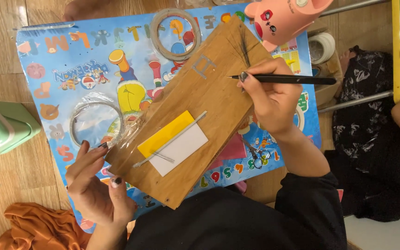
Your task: Manually aligning and pressing individual eyelash fibers onto a template board to create false eyelashes.
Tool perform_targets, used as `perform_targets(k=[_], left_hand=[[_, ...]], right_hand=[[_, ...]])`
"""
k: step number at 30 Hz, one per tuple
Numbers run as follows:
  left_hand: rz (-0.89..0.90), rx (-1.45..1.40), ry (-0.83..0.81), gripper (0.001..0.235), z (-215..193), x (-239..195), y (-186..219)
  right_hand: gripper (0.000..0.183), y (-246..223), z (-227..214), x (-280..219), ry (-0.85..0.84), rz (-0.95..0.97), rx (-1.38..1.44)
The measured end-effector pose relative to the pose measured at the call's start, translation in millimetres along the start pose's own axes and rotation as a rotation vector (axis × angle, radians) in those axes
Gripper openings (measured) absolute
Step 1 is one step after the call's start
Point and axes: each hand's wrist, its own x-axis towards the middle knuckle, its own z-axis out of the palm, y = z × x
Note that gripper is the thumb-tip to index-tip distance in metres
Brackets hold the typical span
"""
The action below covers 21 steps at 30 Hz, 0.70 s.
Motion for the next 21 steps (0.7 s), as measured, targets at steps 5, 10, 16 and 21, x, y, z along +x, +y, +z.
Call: perform_targets(k=[5, 10, 16, 21], left_hand=[[0.013, 0.023, -0.064, 0.022, -4.3, 0.9, 0.0], [0.002, 0.017, -0.085, 0.023, -4.8, 0.5, -0.5], [-0.007, 0.028, -0.095, 0.022, -5.7, 1.7, 0.3], [0.005, 0.030, -0.111, 0.021, -5.0, 1.3, 0.0]], right_hand=[[0.012, -0.9, 3.7, -0.3, -0.010, 0.053, -0.024], [0.011, -8.0, 1.2, 0.4, -0.035, 0.106, -0.087], [0.008, -21.6, -1.1, 3.6, -0.069, 0.157, -0.223], [0.007, -25.7, -0.9, 8.3, -0.072, 0.140, -0.266]])
